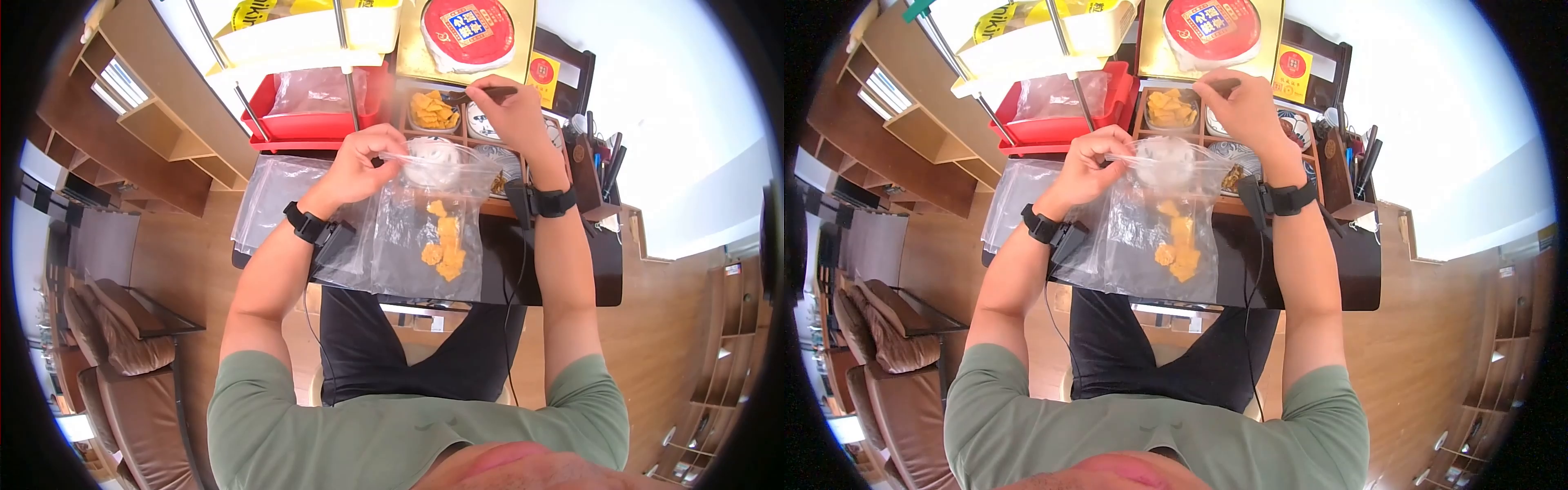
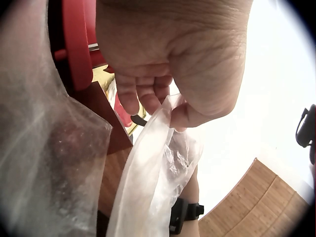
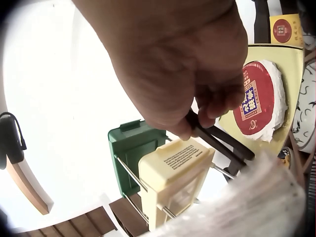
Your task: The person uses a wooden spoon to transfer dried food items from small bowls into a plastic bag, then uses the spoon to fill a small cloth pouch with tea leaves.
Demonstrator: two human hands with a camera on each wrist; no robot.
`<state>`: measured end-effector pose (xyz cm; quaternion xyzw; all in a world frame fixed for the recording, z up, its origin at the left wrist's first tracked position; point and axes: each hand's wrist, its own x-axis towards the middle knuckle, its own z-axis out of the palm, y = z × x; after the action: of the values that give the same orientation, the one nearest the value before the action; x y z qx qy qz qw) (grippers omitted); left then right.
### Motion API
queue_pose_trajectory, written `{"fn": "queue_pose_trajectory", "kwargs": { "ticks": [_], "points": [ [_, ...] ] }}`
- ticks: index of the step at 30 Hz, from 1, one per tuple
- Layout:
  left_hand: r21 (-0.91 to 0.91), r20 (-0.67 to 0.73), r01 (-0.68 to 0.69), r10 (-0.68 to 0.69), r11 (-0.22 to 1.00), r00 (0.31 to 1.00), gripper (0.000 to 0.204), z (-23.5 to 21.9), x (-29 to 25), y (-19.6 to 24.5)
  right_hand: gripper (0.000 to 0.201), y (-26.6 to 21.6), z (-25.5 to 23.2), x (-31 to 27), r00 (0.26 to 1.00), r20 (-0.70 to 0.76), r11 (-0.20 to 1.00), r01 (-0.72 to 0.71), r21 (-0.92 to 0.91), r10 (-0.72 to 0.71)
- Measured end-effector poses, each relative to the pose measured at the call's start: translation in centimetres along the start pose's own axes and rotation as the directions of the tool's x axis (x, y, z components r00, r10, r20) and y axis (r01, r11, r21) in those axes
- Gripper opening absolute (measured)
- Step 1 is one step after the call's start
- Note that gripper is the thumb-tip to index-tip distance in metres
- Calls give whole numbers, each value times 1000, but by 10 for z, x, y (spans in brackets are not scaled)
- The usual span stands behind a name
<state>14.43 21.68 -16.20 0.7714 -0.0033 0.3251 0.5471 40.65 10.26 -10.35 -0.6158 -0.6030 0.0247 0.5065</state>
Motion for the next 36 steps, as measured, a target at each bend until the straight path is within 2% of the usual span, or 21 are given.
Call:
{"fn": "queue_pose_trajectory", "kwargs": {
  "ticks": [7, 9, 13, 22, 29, 31, 36],
  "points": [
    [-2, 4, -8, 8, 1000, 1000, 19, 0, 0, 1, 20, 15, 17, -4, 999, 16, 999, 38, -26, -38],
    [-5, -4, 5, -5, 1000, 1000, 19, 0, 0, 2, 17, 12, 17, -4, 998, 57, 997, -16, -76, 21],
    [-42, -11, 18, -18, 999, 1000, 18, 1, 1, 3, 19, 7, 17, -3, 998, 58, 994, -12, -111, 18],
    [-10, -12, 3, -3, 1000, 1000, 18, 1, 1, 3, 17, 16, 23, -5, 999, 34, 999, -23, -44, 25],
    [26, 11, -25, 25, 999, 1000, 18, 0, 0, 2, 21, 29, 28, -5, 999, -35, 999, 40, -3, -40],
    [0, -8, 4, -4, 1000, 1000, 17, 0, 1, 2, 22, 28, 27, -2, 996, -63, 998, 62, 7, -62],
    [6, 10, -24, 24, 1000, 1000, 19, -1, 0, -1, 24, 32, 10, 5, 996, -90, 1000, 6, -8, -7]
  ]
}}
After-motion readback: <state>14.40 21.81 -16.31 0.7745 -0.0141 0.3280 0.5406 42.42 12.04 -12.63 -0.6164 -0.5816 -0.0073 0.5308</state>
